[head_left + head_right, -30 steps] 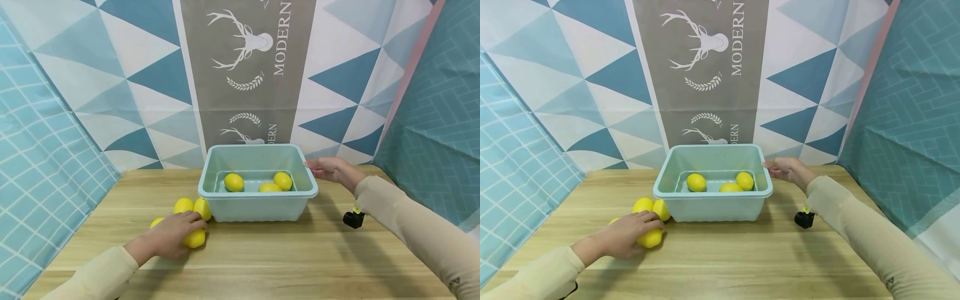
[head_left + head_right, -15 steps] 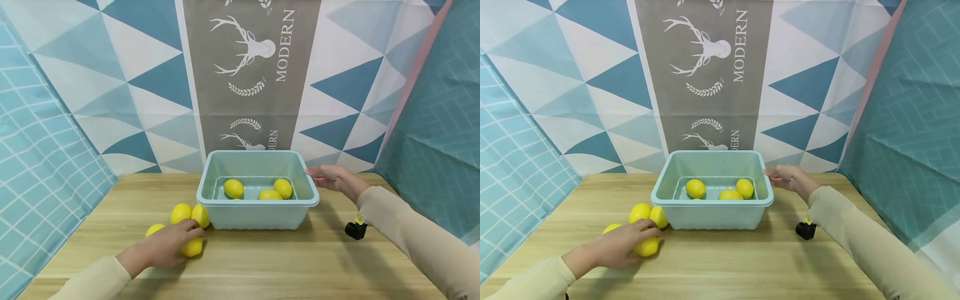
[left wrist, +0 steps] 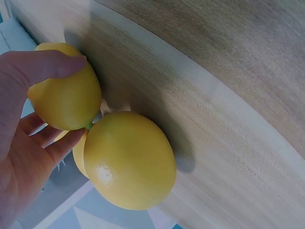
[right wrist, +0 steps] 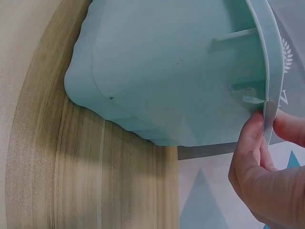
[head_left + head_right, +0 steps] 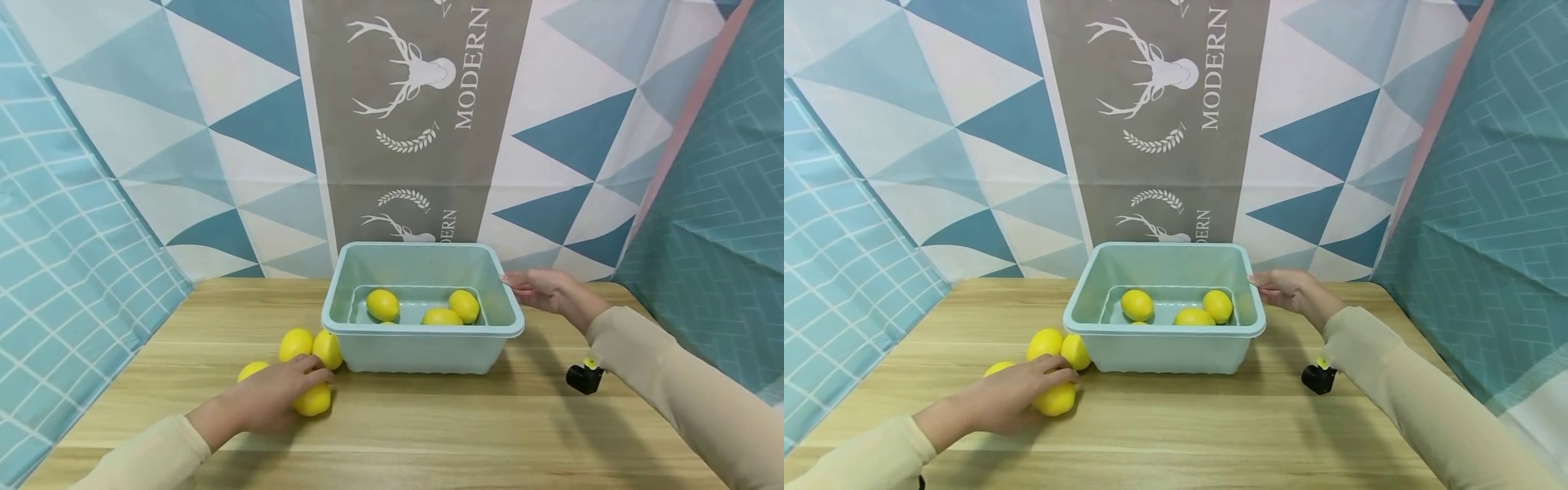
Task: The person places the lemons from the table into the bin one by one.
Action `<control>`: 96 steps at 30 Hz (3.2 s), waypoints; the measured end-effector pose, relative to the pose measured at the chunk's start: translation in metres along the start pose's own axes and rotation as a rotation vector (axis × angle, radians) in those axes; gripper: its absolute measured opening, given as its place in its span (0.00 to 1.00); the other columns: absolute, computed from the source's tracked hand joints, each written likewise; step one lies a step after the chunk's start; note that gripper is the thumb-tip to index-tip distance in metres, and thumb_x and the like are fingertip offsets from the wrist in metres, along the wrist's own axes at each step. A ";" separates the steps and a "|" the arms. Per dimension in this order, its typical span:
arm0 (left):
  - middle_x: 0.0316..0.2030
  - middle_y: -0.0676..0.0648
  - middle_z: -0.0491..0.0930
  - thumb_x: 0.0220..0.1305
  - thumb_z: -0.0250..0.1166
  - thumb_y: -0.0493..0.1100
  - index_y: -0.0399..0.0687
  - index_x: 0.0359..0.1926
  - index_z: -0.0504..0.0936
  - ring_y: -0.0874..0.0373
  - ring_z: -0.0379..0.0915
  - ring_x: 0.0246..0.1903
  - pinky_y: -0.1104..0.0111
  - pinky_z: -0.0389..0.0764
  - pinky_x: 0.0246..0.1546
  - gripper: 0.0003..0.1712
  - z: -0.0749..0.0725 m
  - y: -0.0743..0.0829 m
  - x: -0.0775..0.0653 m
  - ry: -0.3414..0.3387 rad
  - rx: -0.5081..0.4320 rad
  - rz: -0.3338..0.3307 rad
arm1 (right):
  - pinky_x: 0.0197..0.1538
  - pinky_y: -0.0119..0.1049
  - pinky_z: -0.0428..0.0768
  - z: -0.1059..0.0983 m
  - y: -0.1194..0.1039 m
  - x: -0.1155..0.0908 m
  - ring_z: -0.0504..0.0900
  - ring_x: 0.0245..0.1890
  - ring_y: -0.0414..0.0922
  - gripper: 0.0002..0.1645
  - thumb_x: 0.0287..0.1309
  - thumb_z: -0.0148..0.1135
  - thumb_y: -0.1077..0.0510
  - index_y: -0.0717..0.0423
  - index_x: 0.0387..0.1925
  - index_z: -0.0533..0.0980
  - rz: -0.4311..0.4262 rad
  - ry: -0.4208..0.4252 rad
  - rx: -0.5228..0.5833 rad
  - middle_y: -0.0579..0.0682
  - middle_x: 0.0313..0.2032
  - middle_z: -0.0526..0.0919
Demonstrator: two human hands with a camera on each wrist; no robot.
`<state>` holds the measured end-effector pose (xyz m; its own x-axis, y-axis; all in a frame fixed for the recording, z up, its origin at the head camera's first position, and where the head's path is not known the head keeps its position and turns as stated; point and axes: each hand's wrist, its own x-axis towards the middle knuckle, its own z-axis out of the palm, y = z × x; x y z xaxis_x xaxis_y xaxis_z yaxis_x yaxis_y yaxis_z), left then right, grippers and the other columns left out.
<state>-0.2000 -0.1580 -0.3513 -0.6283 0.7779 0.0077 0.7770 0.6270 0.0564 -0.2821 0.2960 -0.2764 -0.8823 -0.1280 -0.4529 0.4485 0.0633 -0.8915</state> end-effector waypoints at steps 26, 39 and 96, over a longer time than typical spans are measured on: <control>0.46 0.54 0.72 0.42 0.75 0.46 0.56 0.54 0.74 0.64 0.69 0.38 0.66 0.80 0.41 0.34 0.000 0.002 0.000 -0.038 -0.062 -0.048 | 0.43 0.27 0.83 0.005 0.002 0.000 0.79 0.36 0.38 0.16 0.61 0.61 0.62 0.60 0.48 0.69 0.001 0.028 0.055 0.47 0.38 0.76; 0.45 0.57 0.73 0.43 0.75 0.47 0.55 0.55 0.74 0.65 0.69 0.41 0.66 0.80 0.42 0.34 -0.017 0.014 0.002 0.019 -0.001 -0.023 | 0.43 0.25 0.82 0.003 0.003 -0.002 0.78 0.37 0.37 0.16 0.62 0.60 0.62 0.60 0.50 0.70 -0.013 0.010 0.045 0.47 0.39 0.75; 0.45 0.51 0.76 0.46 0.71 0.42 0.48 0.54 0.76 0.59 0.71 0.41 0.65 0.78 0.44 0.30 -0.126 0.027 0.062 0.133 -0.031 0.013 | 0.43 0.26 0.82 0.003 0.007 -0.003 0.77 0.37 0.38 0.22 0.62 0.59 0.61 0.63 0.55 0.66 -0.035 -0.024 0.024 0.45 0.36 0.76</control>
<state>-0.2226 -0.0982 -0.2234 -0.6194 0.7724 0.1408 0.7848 0.6137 0.0859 -0.2756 0.2939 -0.2810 -0.8939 -0.1537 -0.4210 0.4210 0.0342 -0.9064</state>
